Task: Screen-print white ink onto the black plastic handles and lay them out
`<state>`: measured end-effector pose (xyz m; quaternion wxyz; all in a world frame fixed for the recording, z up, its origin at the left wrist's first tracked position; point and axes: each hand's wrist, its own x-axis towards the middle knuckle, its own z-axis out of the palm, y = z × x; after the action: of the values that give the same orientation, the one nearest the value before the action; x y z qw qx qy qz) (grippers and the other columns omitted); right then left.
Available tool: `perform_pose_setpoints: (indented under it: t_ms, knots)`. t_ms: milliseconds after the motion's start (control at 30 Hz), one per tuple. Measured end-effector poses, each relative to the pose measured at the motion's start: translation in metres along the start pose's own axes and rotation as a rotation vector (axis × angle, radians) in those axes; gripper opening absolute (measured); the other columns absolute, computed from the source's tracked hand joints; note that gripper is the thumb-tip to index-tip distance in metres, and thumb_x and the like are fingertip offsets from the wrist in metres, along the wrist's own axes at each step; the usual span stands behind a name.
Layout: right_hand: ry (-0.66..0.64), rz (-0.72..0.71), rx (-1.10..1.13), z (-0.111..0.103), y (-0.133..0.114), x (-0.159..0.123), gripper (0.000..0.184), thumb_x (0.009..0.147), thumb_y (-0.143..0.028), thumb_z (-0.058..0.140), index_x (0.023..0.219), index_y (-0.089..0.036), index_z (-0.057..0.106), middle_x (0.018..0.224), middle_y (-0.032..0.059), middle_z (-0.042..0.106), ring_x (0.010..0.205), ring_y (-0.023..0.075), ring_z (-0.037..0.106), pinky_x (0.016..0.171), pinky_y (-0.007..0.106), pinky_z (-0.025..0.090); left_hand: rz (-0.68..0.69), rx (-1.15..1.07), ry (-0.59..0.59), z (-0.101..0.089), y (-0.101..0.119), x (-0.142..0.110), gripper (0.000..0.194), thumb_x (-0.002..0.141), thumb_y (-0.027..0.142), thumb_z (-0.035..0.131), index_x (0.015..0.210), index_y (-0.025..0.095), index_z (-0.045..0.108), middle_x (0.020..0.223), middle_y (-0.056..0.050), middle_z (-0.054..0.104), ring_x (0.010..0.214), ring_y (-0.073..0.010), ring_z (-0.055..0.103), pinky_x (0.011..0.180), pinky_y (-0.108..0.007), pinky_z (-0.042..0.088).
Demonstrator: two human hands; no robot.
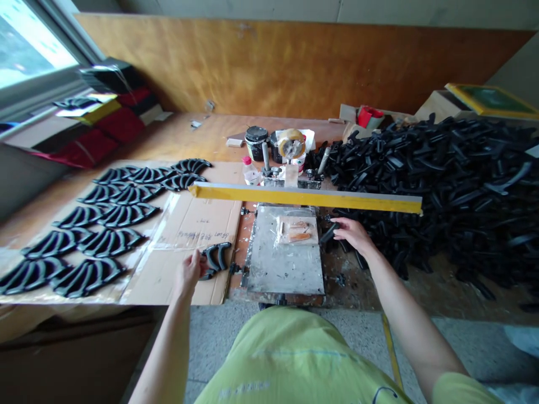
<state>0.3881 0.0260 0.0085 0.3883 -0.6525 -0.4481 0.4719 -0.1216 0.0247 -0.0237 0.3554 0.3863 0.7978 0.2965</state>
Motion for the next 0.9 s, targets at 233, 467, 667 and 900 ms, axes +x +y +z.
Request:
perform_pose_setpoints:
  t_ms: [233, 467, 667, 900]
  knots:
    - [-0.171, -0.433, -0.286, 0.049, -0.011, 0.017, 0.023, 0.073, -0.016, 0.061, 0.095, -0.02, 0.067, 0.092, 0.0012, 0.064, 0.085, 0.0173, 0.062, 0.085, 0.038, 0.051, 0.432, -0.354, -0.174, 0.048, 0.145, -0.035, 0.048, 0.082, 0.061, 0.048, 0.088, 0.016, 0.062, 0.054, 0.001, 0.06, 0.043, -0.0095, 0.052, 0.046, -0.02, 0.042]
    - [-0.134, -0.679, -0.747, 0.076, 0.012, 0.026, 0.038, 0.089, -0.012, 0.045, 0.113, -0.031, 0.068, 0.101, 0.003, 0.062, 0.097, 0.0169, 0.056, 0.09, 0.031, 0.045, 0.616, -0.613, -0.135, 0.064, 0.214, -0.058, 0.044, 0.087, 0.057, 0.043, 0.072, 0.018, 0.057, 0.054, 0.001, 0.059, 0.044, -0.0086, 0.053, 0.045, -0.018, 0.043]
    - [-0.091, -0.673, -0.983, 0.09, -0.002, 0.021, 0.039, 0.092, -0.019, 0.046, 0.126, -0.032, 0.061, 0.133, 0.0063, 0.053, 0.118, 0.0227, 0.05, 0.098, 0.037, 0.041, 0.606, -0.579, -0.118, 0.072, 0.22, -0.061, 0.05, 0.089, 0.056, 0.038, 0.059, 0.019, 0.053, 0.052, -0.001, 0.057, 0.046, -0.0091, 0.052, 0.045, -0.018, 0.043]
    - [-0.315, -0.754, -0.883, 0.126, -0.017, 0.017, 0.051, 0.087, -0.036, 0.06, 0.136, -0.025, 0.05, 0.143, 0.0078, 0.048, 0.139, 0.0278, 0.031, 0.112, 0.055, 0.02, 0.59, -0.515, -0.168, 0.064, 0.214, -0.064, 0.049, 0.086, 0.059, 0.043, 0.082, 0.015, 0.064, 0.063, -0.003, 0.064, 0.054, -0.0113, 0.057, 0.05, -0.021, 0.046]
